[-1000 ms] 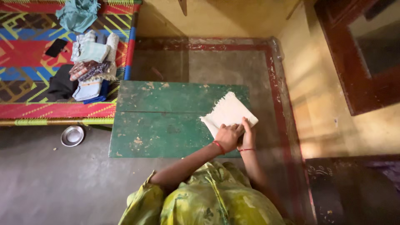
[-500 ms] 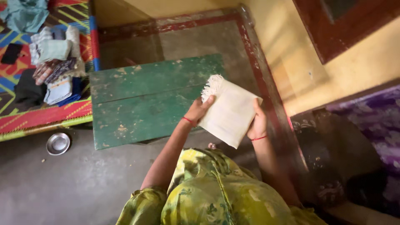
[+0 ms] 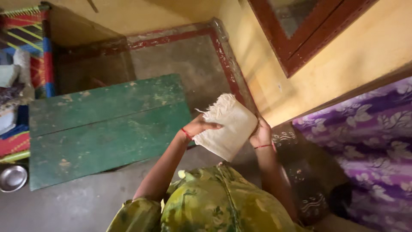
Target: The person smooths and folds a piece of cloth on a green wooden surface, then places the folded cloth into a wooden cabinet.
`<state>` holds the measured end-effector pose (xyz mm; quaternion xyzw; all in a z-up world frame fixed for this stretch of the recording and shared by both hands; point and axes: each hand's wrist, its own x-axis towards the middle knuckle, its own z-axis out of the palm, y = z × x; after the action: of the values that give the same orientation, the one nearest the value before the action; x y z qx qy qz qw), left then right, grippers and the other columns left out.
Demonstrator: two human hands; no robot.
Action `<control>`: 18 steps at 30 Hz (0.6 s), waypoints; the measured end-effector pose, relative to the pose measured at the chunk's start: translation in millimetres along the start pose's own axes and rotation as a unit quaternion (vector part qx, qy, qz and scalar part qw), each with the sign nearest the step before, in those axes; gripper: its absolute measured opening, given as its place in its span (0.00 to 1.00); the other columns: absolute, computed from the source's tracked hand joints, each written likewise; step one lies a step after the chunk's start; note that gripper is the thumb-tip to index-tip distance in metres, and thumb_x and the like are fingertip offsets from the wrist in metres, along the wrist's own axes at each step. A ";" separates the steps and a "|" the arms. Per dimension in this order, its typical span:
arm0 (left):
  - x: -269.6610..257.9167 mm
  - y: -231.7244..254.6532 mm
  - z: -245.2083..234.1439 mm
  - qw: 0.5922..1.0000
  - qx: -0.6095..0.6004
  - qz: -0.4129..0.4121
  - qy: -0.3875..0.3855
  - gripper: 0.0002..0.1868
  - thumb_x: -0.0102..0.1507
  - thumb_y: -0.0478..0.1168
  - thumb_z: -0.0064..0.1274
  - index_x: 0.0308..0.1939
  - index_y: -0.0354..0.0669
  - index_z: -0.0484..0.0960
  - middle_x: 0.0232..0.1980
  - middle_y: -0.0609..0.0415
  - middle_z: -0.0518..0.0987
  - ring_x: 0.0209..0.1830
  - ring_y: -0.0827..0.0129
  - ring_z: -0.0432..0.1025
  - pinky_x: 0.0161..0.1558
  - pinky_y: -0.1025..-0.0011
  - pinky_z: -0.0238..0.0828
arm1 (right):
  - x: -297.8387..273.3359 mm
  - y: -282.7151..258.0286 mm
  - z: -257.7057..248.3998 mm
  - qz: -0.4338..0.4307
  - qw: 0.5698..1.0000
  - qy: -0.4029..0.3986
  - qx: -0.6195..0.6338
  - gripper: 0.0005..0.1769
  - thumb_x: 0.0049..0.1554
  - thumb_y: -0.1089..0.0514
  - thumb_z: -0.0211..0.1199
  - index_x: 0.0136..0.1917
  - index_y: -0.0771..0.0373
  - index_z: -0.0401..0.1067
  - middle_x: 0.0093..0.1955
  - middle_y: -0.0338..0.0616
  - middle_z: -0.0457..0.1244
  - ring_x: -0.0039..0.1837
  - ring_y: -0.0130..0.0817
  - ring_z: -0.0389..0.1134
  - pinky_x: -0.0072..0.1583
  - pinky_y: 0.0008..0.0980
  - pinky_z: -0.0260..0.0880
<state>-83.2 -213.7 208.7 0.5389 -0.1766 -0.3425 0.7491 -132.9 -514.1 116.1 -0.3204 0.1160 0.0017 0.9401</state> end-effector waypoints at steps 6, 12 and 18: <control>68.7 17.6 27.4 0.974 0.216 0.053 -0.050 0.34 0.58 0.45 0.65 0.67 0.38 0.74 0.60 0.46 0.82 0.58 0.62 0.75 0.60 0.67 0.71 | 42.7 -89.3 -56.1 -0.113 0.951 0.047 -0.285 0.20 0.66 0.51 0.62 0.65 0.65 0.66 0.63 0.56 0.64 0.62 0.44 0.65 0.62 0.43 0.64; 132.2 4.1 23.2 0.854 0.517 0.049 -0.032 0.36 0.52 0.49 0.63 0.64 0.42 0.77 0.59 0.39 0.82 0.59 0.51 0.76 0.59 0.60 0.71 | 34.2 -120.5 75.6 -0.337 0.738 -0.206 -0.546 0.48 0.56 0.45 0.75 0.79 0.63 0.54 0.76 0.56 0.55 0.79 0.41 0.57 0.78 0.43 0.56; 182.2 18.2 -4.4 0.827 0.546 -0.115 -0.073 0.34 0.53 0.50 0.65 0.62 0.44 0.78 0.57 0.41 0.82 0.56 0.51 0.78 0.58 0.60 0.76 | 93.4 -118.1 123.3 -0.331 0.402 -0.343 -0.782 0.58 0.43 0.29 0.72 0.76 0.59 0.56 0.55 0.54 0.68 0.56 0.53 0.68 0.58 0.47 0.69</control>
<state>53.5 -335.5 205.0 0.8496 -0.3258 -0.3121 0.2733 -6.1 -540.2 261.4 -0.9015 -0.3835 -0.1102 0.1678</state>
